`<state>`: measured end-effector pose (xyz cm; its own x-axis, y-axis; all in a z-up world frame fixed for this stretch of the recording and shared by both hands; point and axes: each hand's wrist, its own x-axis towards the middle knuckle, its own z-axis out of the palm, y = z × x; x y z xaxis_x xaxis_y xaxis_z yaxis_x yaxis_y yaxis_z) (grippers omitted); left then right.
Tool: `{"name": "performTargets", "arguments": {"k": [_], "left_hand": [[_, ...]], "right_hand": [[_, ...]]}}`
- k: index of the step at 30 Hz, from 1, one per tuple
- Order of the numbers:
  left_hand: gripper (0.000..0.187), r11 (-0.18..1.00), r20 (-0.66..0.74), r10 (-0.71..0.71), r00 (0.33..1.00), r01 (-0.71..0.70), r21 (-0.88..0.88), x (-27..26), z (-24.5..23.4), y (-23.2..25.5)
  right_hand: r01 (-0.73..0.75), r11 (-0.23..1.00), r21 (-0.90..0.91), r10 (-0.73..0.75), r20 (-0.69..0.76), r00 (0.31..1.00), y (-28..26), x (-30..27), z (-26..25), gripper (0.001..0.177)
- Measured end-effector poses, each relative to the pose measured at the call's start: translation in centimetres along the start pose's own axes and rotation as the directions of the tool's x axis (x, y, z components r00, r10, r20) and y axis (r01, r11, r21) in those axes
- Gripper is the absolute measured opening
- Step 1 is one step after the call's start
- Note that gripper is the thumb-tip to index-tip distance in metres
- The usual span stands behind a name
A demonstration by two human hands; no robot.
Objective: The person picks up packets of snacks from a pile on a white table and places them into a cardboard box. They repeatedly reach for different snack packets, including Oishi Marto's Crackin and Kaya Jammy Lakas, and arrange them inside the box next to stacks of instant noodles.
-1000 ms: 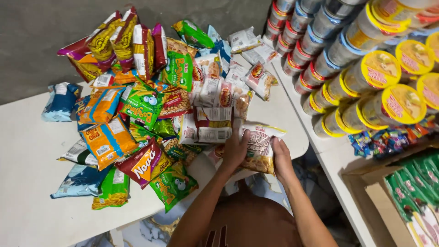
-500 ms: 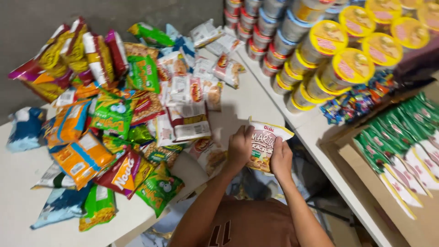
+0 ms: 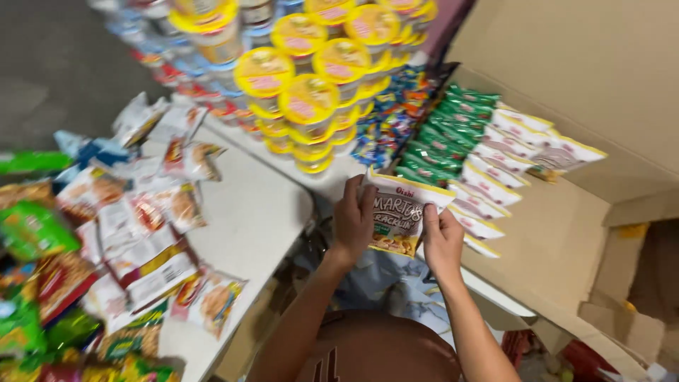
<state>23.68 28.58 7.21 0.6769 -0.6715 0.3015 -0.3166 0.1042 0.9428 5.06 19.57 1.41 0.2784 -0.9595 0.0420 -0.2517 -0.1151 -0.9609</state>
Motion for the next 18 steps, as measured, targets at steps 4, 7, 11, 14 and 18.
{"name": "performTargets", "arguments": {"k": [4, 7, 11, 14, 18], "left_hand": [[0.028, 0.972, 0.007, 0.236, 0.972, -0.236, -0.010, 0.5, 7.6, 2.3], [0.027, 0.959, 0.086, 0.279, 0.956, -0.282, 0.022, -0.2, 12.9, 3.2], [0.032, 0.982, 0.325, 0.176, 0.929, -0.190, 0.013, -0.9, 19.8, 4.5], [0.034, 0.967, 0.423, 0.236, 0.875, -0.254, -0.015, -1.6, 24.7, 5.0], [0.031, 0.953, 0.497, 0.290, 0.818, -0.295, -0.071, -2.1, 30.3, 5.4]], "right_hand": [[0.063, 0.997, 0.054, -0.050, -0.216, 0.975, -4.7, 1.5, -7.4, 0.039], [0.379, 0.917, -0.129, -0.398, -0.202, 0.895, -10.7, 1.5, -12.3, 0.050], [0.430, 0.633, -0.644, -0.604, -0.062, 0.795, -12.4, 2.8, -18.1, 0.036], [0.363, 0.630, -0.686, -0.520, -0.026, 0.854, -11.3, 4.0, -22.3, 0.034], [0.275, 0.819, -0.503, -0.339, -0.037, 0.940, -10.4, 6.5, -27.2, 0.033]]}}
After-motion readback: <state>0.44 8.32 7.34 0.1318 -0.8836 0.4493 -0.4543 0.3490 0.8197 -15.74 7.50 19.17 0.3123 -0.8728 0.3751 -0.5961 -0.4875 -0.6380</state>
